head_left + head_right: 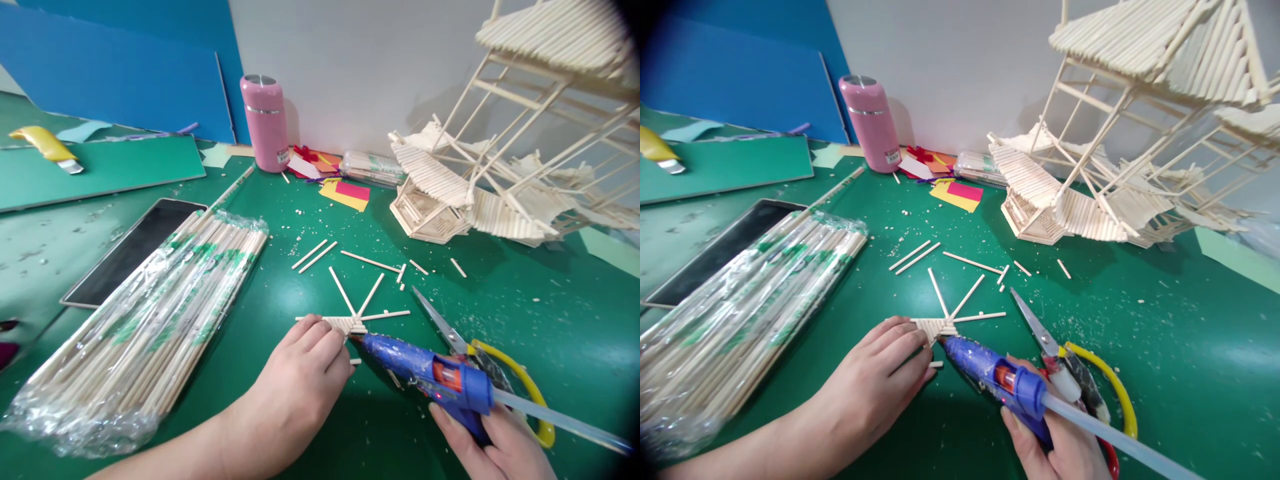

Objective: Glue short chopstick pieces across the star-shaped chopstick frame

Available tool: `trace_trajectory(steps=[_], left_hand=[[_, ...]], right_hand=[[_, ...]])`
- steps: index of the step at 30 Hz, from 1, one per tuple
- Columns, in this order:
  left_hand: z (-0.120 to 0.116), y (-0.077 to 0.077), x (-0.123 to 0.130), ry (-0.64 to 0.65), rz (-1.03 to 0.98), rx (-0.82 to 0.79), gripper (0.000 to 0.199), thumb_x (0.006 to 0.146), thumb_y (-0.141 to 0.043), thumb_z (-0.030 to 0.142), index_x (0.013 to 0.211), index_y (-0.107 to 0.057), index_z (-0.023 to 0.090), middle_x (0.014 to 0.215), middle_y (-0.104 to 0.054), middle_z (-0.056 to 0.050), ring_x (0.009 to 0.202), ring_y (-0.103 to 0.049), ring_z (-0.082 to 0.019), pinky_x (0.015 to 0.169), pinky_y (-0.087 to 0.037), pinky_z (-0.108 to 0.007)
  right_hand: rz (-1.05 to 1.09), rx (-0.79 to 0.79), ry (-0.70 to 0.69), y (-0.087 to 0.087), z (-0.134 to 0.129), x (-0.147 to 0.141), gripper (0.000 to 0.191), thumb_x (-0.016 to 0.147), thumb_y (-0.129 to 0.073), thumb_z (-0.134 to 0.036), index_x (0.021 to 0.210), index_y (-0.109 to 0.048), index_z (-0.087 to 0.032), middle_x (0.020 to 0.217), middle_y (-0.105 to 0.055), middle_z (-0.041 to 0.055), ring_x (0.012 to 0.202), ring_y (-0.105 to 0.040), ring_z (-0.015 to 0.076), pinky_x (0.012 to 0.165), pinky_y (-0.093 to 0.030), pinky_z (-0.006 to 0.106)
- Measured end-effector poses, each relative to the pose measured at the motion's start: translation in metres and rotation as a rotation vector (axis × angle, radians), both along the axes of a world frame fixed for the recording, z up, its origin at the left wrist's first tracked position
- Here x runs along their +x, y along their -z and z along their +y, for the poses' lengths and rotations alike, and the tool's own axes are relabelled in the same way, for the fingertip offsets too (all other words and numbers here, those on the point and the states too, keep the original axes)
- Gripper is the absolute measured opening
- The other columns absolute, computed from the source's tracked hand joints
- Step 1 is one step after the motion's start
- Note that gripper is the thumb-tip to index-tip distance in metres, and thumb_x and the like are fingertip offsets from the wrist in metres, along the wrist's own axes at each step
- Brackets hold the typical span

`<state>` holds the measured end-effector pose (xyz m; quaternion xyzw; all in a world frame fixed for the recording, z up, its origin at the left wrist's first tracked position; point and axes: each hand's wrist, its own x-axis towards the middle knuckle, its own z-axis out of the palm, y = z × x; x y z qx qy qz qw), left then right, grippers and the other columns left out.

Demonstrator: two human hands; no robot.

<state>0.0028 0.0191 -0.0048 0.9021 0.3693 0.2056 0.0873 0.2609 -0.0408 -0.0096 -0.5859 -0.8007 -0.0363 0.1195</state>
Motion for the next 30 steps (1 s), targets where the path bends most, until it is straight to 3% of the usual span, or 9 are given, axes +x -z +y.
trace_trajectory(steps=[4, 14, 30], left_hand=[[0.0006, -0.0005, 0.0002, -0.008, -0.004, 0.008, 0.013, 0.086, -0.042, 0.019, 0.083, -0.053, 0.016, 0.083, -0.053, -0.005, 0.079, -0.049, -0.02, 0.077, -0.043, -0.043], [0.0009, 0.002, -0.0001, -0.002, -0.011, 0.01, 0.012, 0.086, -0.042, 0.019, 0.083, -0.053, 0.016, 0.084, -0.052, -0.005, 0.081, -0.049, -0.02, 0.077, -0.043, -0.043], [0.0009, 0.0013, -0.0002, -0.002, 0.0, 0.018, 0.012, 0.086, -0.042, 0.02, 0.084, -0.054, 0.016, 0.083, -0.052, -0.005, 0.08, -0.049, -0.02, 0.077, -0.044, -0.042]], right_hand=[[-0.013, -0.012, 0.02, -0.001, -0.0015, -0.0002, 0.036, 0.08, -0.047, -0.043, 0.104, -0.054, -0.017, 0.101, -0.064, 0.0116, 0.089, -0.063, 0.0287, 0.065, -0.057, 0.035], [-0.019, -0.01, 0.018, 0.0037, -0.0029, 0.0024, 0.038, 0.08, -0.047, -0.043, 0.108, -0.054, -0.018, 0.106, -0.062, 0.0119, 0.095, -0.06, 0.0311, 0.069, -0.055, 0.039], [-0.002, -0.023, 0.012, -0.0009, -0.0029, 0.0006, 0.036, 0.081, -0.045, -0.043, 0.107, -0.051, -0.018, 0.096, -0.065, 0.0121, 0.086, -0.065, 0.0266, 0.063, -0.058, 0.03]])
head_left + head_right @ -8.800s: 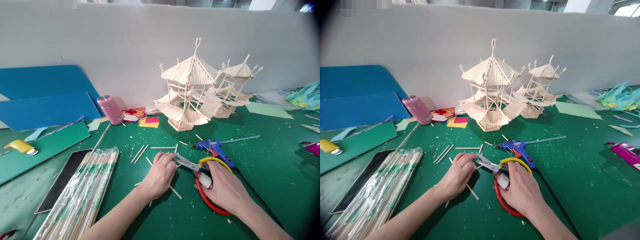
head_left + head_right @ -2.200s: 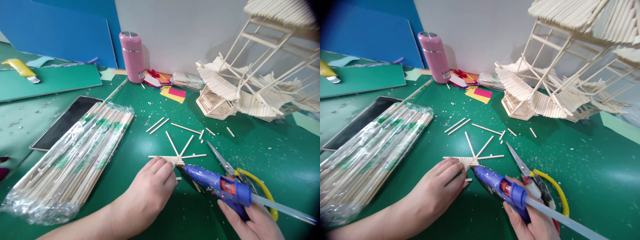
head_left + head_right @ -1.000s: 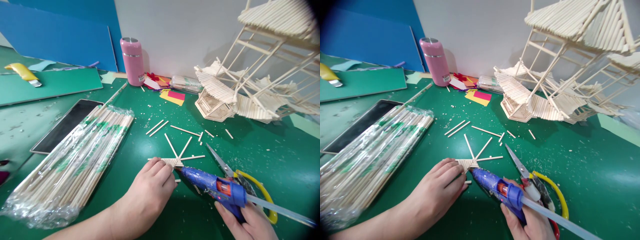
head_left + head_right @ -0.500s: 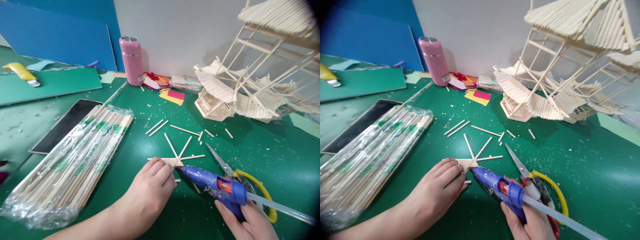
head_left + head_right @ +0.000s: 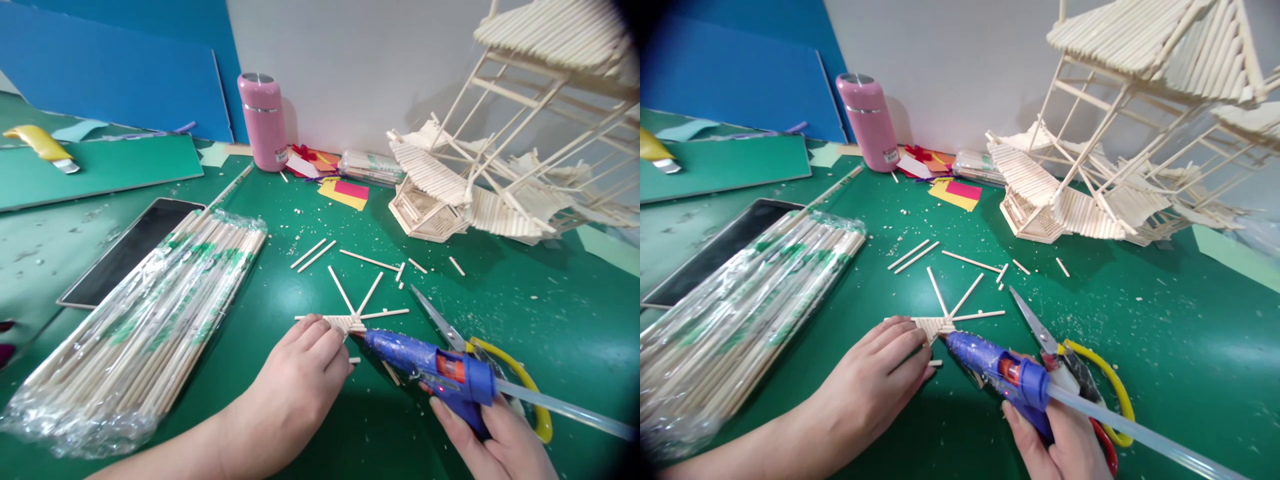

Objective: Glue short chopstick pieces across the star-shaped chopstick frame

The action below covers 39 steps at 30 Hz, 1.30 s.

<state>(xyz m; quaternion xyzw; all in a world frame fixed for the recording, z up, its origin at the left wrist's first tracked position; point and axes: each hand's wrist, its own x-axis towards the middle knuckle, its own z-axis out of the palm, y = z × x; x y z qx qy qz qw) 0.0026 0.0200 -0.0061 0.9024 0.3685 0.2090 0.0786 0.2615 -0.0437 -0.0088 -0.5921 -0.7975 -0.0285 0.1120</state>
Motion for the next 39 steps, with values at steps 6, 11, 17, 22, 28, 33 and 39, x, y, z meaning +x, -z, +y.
trace_trajectory(steps=[6, 11, 17, 22, 28, 33, 39], left_hand=[[0.0, 0.0, 0.0, -0.001, -0.01, -0.004, 0.012, 0.086, -0.042, 0.019, 0.084, -0.053, 0.016, 0.083, -0.052, -0.005, 0.08, -0.049, -0.02, 0.076, -0.044, -0.042], [0.0, 0.0, 0.0, -0.001, -0.002, -0.002, 0.012, 0.086, -0.042, 0.019, 0.085, -0.054, 0.016, 0.083, -0.052, -0.005, 0.081, -0.05, -0.02, 0.078, -0.044, -0.042], [-0.001, -0.003, 0.0, -0.001, 0.016, -0.018, 0.014, 0.087, -0.041, 0.019, 0.086, -0.054, 0.015, 0.084, -0.052, -0.005, 0.082, -0.05, -0.02, 0.078, -0.045, -0.043], [-0.001, -0.003, -0.001, -0.011, 0.016, -0.017, 0.014, 0.087, -0.041, 0.019, 0.085, -0.054, 0.014, 0.083, -0.053, -0.005, 0.082, -0.05, -0.02, 0.079, -0.045, -0.043], [-0.001, 0.0, 0.0, -0.018, 0.021, -0.007, 0.013, 0.086, -0.042, 0.019, 0.087, -0.055, 0.015, 0.084, -0.053, -0.005, 0.083, -0.051, -0.02, 0.08, -0.044, -0.043], [-0.001, 0.0, 0.0, -0.019, 0.021, 0.01, 0.013, 0.086, -0.042, 0.019, 0.086, -0.055, 0.016, 0.084, -0.054, -0.005, 0.084, -0.052, -0.02, 0.08, -0.045, -0.043], [-0.001, -0.001, 0.0, -0.016, 0.02, 0.004, 0.012, 0.086, -0.043, 0.019, 0.087, -0.055, 0.016, 0.085, -0.053, -0.005, 0.085, -0.051, -0.021, 0.08, -0.045, -0.043]], right_hand=[[-0.021, -0.002, -0.023, 0.0, 0.001, 0.0, 0.041, 0.081, -0.044, -0.043, 0.112, -0.047, -0.016, 0.1, -0.064, 0.0148, 0.089, -0.064, 0.0289, 0.065, -0.057, 0.033], [-0.024, 0.015, -0.018, 0.002, 0.002, 0.002, 0.038, 0.081, -0.045, -0.044, 0.107, -0.05, -0.017, 0.096, -0.065, 0.0141, 0.085, -0.065, 0.0271, 0.064, -0.057, 0.032], [-0.004, 0.016, -0.013, -0.002, 0.003, -0.002, 0.036, 0.082, -0.044, -0.043, 0.107, -0.05, -0.018, 0.094, -0.066, 0.0123, 0.084, -0.066, 0.0257, 0.061, -0.057, 0.029], [0.024, -0.014, -0.01, 0.002, 0.002, 0.002, 0.035, 0.081, -0.047, -0.043, 0.107, -0.052, -0.02, 0.096, -0.066, 0.0108, 0.085, -0.065, 0.0254, 0.064, -0.057, 0.03], [0.105, -0.064, 0.036, 0.006, -0.002, 0.008, 0.034, 0.08, -0.05, -0.043, 0.105, -0.055, -0.021, 0.098, -0.067, 0.0074, 0.085, -0.066, 0.022, 0.064, -0.057, 0.024], [0.132, -0.078, 0.061, 0.003, -0.002, 0.009, 0.033, 0.079, -0.052, -0.042, 0.106, -0.056, -0.022, 0.098, -0.067, 0.0052, 0.084, -0.066, 0.0215, 0.062, -0.057, 0.022], [0.15, -0.09, 0.06, -0.002, -0.003, 0.009, 0.033, 0.079, -0.052, -0.041, 0.106, -0.057, -0.021, 0.099, -0.067, 0.0056, 0.084, -0.066, 0.0209, 0.061, -0.057, 0.02]])
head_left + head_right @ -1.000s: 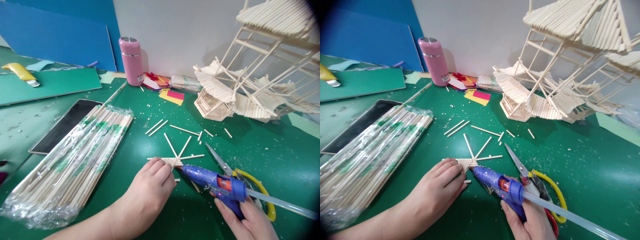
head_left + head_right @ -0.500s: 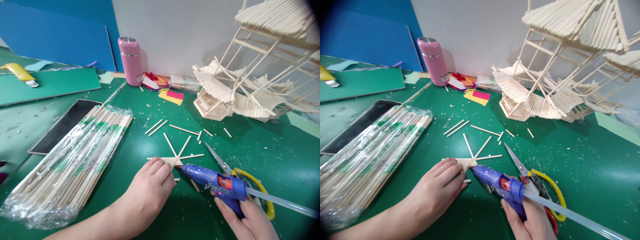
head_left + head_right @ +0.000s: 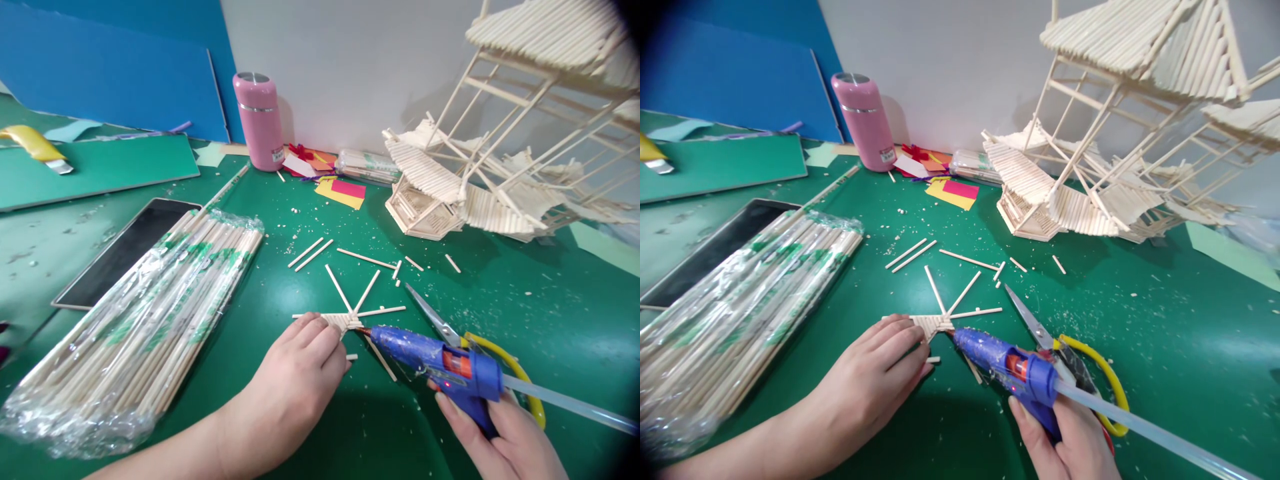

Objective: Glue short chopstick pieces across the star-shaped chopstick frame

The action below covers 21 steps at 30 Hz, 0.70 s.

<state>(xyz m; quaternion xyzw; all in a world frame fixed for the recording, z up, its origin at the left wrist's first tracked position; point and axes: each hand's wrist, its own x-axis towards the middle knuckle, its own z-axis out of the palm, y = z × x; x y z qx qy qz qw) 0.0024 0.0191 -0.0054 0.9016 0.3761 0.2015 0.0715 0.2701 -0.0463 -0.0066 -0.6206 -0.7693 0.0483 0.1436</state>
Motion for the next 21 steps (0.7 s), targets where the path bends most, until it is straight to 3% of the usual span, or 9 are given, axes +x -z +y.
trace_trajectory(steps=[6, 12, 21], left_hand=[[0.0006, -0.0005, -0.001, 0.021, -0.001, -0.023, 0.012, 0.086, -0.043, 0.018, 0.088, -0.054, 0.016, 0.086, -0.053, -0.005, 0.085, -0.051, -0.021, 0.079, -0.044, -0.044], [0.001, 0.0, -0.0013, 0.024, -0.02, -0.008, 0.011, 0.085, -0.044, 0.017, 0.088, -0.055, 0.016, 0.087, -0.054, -0.005, 0.086, -0.052, -0.021, 0.08, -0.044, -0.044], [0.0011, 0.0013, -0.0021, 0.037, -0.015, -0.006, 0.01, 0.085, -0.045, 0.017, 0.087, -0.054, 0.018, 0.086, -0.054, -0.005, 0.086, -0.053, -0.021, 0.081, -0.044, -0.044]], right_hand=[[-0.009, 0.025, -0.002, -0.0016, 0.0002, 0.0024, 0.031, 0.08, -0.051, -0.04, 0.105, -0.056, -0.022, 0.094, -0.069, 0.0041, 0.079, -0.067, 0.0206, 0.061, -0.057, 0.021], [-0.028, 0.055, 0.014, -0.0007, -0.0014, 0.0038, 0.036, 0.078, -0.052, -0.042, 0.107, -0.056, -0.021, 0.1, -0.067, 0.0056, 0.087, -0.065, 0.0234, 0.066, -0.057, 0.026], [-0.059, 0.056, -0.016, -0.0043, 0.0013, -0.0012, 0.032, 0.081, -0.049, -0.04, 0.106, -0.054, -0.021, 0.097, -0.067, 0.0059, 0.083, -0.066, 0.0216, 0.062, -0.057, 0.023]])
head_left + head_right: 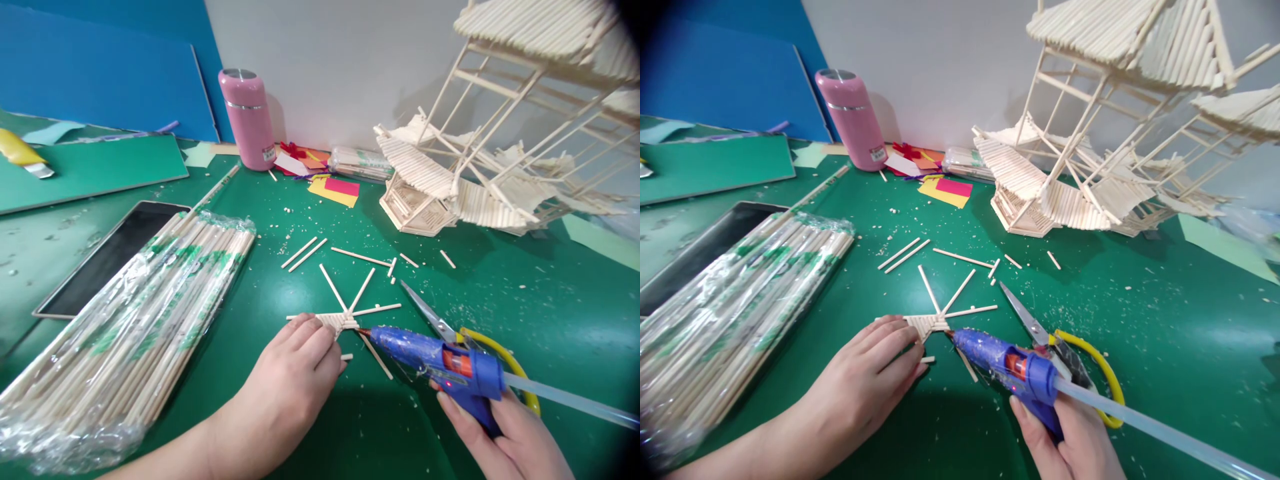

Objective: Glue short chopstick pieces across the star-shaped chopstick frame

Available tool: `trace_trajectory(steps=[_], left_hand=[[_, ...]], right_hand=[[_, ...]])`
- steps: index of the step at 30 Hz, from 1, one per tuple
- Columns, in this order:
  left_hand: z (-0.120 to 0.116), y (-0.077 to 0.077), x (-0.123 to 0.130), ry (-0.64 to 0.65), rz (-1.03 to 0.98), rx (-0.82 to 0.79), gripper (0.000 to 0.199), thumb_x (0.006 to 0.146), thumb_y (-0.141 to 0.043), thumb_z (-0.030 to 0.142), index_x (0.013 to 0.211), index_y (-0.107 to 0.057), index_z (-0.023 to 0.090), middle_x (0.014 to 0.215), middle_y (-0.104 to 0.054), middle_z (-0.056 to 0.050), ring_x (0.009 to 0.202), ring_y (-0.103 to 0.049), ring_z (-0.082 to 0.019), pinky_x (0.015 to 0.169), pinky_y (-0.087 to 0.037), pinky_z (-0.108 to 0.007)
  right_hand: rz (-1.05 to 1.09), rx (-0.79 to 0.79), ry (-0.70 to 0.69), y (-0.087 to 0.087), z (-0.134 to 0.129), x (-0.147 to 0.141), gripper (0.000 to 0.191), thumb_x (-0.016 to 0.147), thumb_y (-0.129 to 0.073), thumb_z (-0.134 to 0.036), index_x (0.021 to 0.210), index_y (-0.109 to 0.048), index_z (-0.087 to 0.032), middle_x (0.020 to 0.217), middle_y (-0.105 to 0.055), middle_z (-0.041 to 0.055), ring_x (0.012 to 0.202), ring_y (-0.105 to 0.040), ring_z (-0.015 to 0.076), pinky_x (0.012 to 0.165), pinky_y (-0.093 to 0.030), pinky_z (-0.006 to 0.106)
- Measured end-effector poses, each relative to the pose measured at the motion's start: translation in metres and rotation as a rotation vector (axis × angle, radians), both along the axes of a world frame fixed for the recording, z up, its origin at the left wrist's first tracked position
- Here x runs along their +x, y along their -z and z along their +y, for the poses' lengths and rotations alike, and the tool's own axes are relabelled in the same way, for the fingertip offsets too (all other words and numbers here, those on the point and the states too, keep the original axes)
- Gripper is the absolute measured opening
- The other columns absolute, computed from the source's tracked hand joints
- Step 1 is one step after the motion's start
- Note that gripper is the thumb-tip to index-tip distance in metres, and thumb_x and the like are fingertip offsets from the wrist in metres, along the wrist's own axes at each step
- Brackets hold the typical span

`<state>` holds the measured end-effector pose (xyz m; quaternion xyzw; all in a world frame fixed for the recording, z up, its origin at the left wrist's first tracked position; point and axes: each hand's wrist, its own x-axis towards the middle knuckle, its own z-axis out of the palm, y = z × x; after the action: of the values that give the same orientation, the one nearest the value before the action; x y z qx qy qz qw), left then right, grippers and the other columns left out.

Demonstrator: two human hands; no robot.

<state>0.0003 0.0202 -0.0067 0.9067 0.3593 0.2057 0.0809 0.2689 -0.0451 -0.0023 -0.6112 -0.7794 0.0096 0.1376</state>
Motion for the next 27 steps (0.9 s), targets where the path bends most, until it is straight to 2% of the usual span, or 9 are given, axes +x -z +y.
trace_trajectory(steps=[5, 9, 17, 23, 27], left_hand=[[0.0001, -0.0005, 0.0003, 0.004, -0.005, 0.002, 0.01, 0.085, -0.044, 0.017, 0.086, -0.054, 0.017, 0.086, -0.055, -0.006, 0.086, -0.053, -0.021, 0.08, -0.044, -0.044], [-0.0007, -0.0002, 0.0006, 0.0, -0.003, 0.009, 0.01, 0.085, -0.044, 0.017, 0.087, -0.054, 0.016, 0.087, -0.055, -0.006, 0.085, -0.052, -0.021, 0.079, -0.045, -0.044], [0.0001, -0.0001, 0.0004, 0.013, -0.007, -0.003, 0.012, 0.086, -0.043, 0.018, 0.084, -0.055, 0.017, 0.086, -0.055, -0.006, 0.086, -0.053, -0.021, 0.08, -0.045, -0.044], [0.0001, -0.0006, -0.0002, 0.005, -0.023, 0.037, 0.012, 0.085, -0.044, 0.019, 0.081, -0.055, 0.017, 0.086, -0.056, -0.006, 0.085, -0.053, -0.021, 0.078, -0.046, -0.044], [0.0, -0.0001, -0.0002, 0.01, -0.017, 0.014, 0.01, 0.085, -0.045, 0.018, 0.083, -0.054, 0.017, 0.087, -0.056, -0.006, 0.086, -0.053, -0.022, 0.078, -0.045, -0.045]], right_hand=[[-0.013, 0.008, -0.008, -0.0038, 0.0022, -0.008, 0.035, 0.081, -0.046, -0.04, 0.11, -0.053, -0.02, 0.104, -0.064, 0.0095, 0.087, -0.065, 0.0257, 0.067, -0.057, 0.031], [0.002, 0.009, -0.014, -0.0047, 0.0026, -0.011, 0.036, 0.081, -0.048, -0.04, 0.111, -0.054, -0.021, 0.107, -0.063, 0.009, 0.09, -0.063, 0.0273, 0.066, -0.057, 0.033], [0.074, -0.039, -0.003, -0.002, -0.0009, -0.0023, 0.032, 0.08, -0.049, -0.039, 0.106, -0.056, -0.021, 0.097, -0.067, 0.0054, 0.082, -0.067, 0.0208, 0.062, -0.056, 0.022], [0.07, -0.033, 0.024, -0.0058, 0.0004, -0.005, 0.033, 0.08, -0.049, -0.04, 0.107, -0.054, -0.02, 0.099, -0.067, 0.006, 0.086, -0.065, 0.0225, 0.065, -0.056, 0.024], [0.058, -0.028, 0.006, -0.0066, 0.0019, -0.0056, 0.032, 0.081, -0.048, -0.038, 0.107, -0.053, -0.021, 0.097, -0.068, 0.005, 0.083, -0.066, 0.0204, 0.061, -0.056, 0.02]])
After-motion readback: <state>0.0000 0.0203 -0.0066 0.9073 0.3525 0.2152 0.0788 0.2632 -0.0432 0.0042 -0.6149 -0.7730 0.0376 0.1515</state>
